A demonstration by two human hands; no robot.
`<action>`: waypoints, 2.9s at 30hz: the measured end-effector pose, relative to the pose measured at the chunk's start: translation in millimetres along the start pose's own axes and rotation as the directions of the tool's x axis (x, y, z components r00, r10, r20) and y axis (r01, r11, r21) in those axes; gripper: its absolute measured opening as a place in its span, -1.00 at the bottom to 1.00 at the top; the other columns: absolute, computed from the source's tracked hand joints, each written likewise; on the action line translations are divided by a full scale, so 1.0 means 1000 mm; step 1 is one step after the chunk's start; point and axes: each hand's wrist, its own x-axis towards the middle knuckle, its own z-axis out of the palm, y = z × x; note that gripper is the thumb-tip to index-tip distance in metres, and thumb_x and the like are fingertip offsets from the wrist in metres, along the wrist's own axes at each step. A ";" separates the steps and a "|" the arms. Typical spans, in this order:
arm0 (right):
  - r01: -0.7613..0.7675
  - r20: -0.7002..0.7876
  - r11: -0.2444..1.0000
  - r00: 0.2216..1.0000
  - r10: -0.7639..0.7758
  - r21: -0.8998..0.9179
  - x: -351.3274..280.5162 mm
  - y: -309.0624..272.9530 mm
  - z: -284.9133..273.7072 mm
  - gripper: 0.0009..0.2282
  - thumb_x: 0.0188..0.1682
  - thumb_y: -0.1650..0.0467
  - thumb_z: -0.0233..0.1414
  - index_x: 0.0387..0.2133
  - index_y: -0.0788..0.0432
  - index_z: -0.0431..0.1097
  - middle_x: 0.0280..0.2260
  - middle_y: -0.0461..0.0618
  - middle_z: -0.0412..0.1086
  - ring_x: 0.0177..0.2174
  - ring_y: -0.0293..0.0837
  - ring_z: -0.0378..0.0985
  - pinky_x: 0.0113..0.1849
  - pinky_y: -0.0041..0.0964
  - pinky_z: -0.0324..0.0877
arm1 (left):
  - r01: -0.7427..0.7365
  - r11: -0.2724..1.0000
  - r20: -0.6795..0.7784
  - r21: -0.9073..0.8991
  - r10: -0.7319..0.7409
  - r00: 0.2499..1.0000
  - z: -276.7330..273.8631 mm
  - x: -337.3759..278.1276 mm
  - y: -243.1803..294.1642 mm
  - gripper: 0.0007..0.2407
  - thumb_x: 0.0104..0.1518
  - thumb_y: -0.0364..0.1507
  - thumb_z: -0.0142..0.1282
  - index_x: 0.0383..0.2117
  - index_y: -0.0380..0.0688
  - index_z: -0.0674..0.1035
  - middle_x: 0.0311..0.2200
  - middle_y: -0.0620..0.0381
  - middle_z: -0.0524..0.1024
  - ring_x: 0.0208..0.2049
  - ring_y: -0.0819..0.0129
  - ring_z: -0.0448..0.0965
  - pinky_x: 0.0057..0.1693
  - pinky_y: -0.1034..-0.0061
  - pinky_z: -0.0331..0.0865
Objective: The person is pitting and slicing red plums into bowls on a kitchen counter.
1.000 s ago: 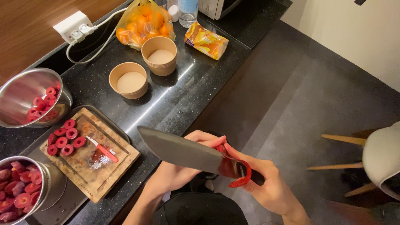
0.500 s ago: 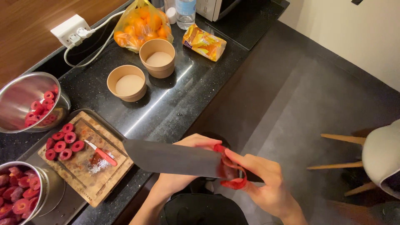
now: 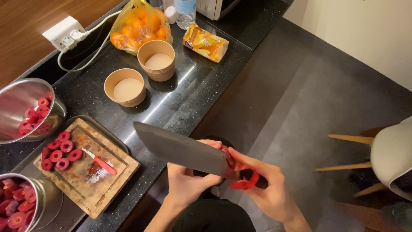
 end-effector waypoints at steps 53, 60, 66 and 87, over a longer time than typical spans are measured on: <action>0.074 0.014 0.977 0.997 -0.072 -0.202 0.009 -0.001 -0.005 -0.46 -0.15 0.36 0.29 0.12 0.27 0.35 -0.29 0.05 0.35 -0.52 -0.27 0.36 -0.46 -0.37 0.37 | 0.183 0.982 0.120 0.048 -0.188 0.975 -0.004 0.015 -0.002 -0.58 -0.01 -0.48 0.35 0.03 -0.32 0.60 0.05 -0.03 0.58 0.07 0.26 0.61 0.18 0.38 0.50; -0.200 0.019 0.979 0.979 0.201 -0.041 0.007 -0.004 -0.009 -0.47 -0.11 0.36 0.25 0.17 0.25 0.40 -0.48 -0.09 0.38 -0.54 -0.31 0.21 -0.49 -0.39 0.25 | 0.183 0.983 0.088 0.002 -0.182 0.979 -0.006 0.018 0.002 -0.60 -0.06 -0.56 0.35 -0.01 -0.36 0.62 0.06 -0.07 0.61 0.07 0.22 0.64 0.18 0.36 0.51; -0.100 -0.015 0.989 0.995 0.099 -0.106 0.003 0.001 -0.002 -0.51 -0.04 0.34 0.22 0.18 0.24 0.39 -0.47 -0.12 0.34 -0.52 -0.35 0.27 -0.47 -0.45 0.31 | 0.181 0.983 0.109 -0.026 -0.177 0.978 -0.010 0.021 0.011 -0.63 -0.07 -0.66 0.29 -0.05 -0.36 0.65 0.08 -0.07 0.61 0.06 0.25 0.65 0.17 0.37 0.55; 0.052 -0.051 0.960 0.996 -0.068 -0.276 0.010 -0.006 -0.008 -0.55 -0.06 0.32 0.21 0.11 0.19 0.43 -0.49 -0.14 0.37 -0.58 -0.31 0.31 -0.49 -0.43 0.32 | 0.363 0.921 0.137 -0.144 -0.345 0.929 -0.003 0.026 0.014 -0.59 0.02 -0.55 0.22 0.08 -0.25 0.55 0.08 0.00 0.59 0.05 0.27 0.62 0.17 0.39 0.48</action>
